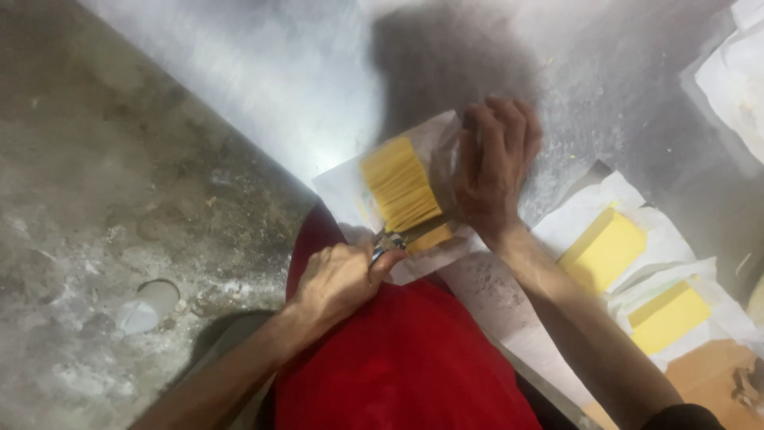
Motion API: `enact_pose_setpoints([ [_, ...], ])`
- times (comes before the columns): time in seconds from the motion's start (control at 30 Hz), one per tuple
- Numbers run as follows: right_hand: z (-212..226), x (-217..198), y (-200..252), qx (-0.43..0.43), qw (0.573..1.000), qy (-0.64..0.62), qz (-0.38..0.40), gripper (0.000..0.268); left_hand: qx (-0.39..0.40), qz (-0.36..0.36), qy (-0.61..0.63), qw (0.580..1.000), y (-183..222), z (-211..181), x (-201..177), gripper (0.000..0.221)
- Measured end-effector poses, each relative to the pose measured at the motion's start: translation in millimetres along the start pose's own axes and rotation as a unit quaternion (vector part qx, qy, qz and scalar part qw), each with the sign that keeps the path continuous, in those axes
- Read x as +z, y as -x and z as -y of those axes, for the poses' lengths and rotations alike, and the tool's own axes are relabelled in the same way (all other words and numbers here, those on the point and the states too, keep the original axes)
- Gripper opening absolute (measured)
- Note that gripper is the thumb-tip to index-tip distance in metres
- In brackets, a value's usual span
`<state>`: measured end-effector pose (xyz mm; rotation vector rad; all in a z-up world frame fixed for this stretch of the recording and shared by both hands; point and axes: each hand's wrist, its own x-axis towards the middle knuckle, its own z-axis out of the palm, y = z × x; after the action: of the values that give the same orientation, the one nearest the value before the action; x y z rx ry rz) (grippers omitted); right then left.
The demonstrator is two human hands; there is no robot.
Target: The recorder unwraps blocks of butter and slices them into thin pieces on a prep table next to an industrial mixer.
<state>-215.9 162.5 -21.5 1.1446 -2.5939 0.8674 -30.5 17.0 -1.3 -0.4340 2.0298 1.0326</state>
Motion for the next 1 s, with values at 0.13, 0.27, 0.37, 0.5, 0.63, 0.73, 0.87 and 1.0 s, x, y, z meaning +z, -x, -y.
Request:
enact_pose_setpoints([
  [0.13, -7.9, 7.6, -3.4, -0.024, 0.999, 0.023, 0.007, 0.024, 0.026, -0.058, -0.011, 0.998, -7.7, 7.2, 8.3, 0.052],
  [0.27, -16.2, 0.6, -6.5, -0.046, 0.998, 0.047, 0.002, 0.027, 0.042, -0.091, 0.052, 0.994, 5.6, 0.9, -3.7, 0.047],
  [0.37, -20.6, -6.8, 2.5, -0.039, 0.999, 0.017, 0.006, 0.031, 0.086, -0.133, 0.101, 0.982, 26.1, -5.9, -1.2, 0.048],
  [0.5, -11.1, -15.0, -5.1, -0.061, 0.998, 0.032, 0.005, 0.030, 0.092, -0.128, 0.047, 0.986, 25.8, -5.9, -0.1, 0.058],
  [0.63, -4.6, -16.7, -2.8, -0.058, 0.997, 0.038, 0.032, 0.028, 0.044, -0.070, 0.012, 0.996, 14.9, 4.2, 15.8, 0.066],
  [0.73, -2.8, -11.4, -1.5, -0.050, 0.998, 0.027, 0.039, 0.027, 0.052, -0.053, 0.031, 0.997, 14.5, 1.6, 14.5, 0.062],
  [0.87, -5.4, -7.2, -5.0, -0.042, 0.998, 0.012, 0.037, 0.025, 0.044, -0.040, 0.092, 0.994, 17.9, -8.9, 3.4, 0.060],
  [1.0, -8.6, -2.9, -6.2, -0.034, 0.998, 0.009, 0.045, 0.025, 0.040, -0.047, 0.060, 0.996, 6.7, -3.3, 12.7, 0.060],
])
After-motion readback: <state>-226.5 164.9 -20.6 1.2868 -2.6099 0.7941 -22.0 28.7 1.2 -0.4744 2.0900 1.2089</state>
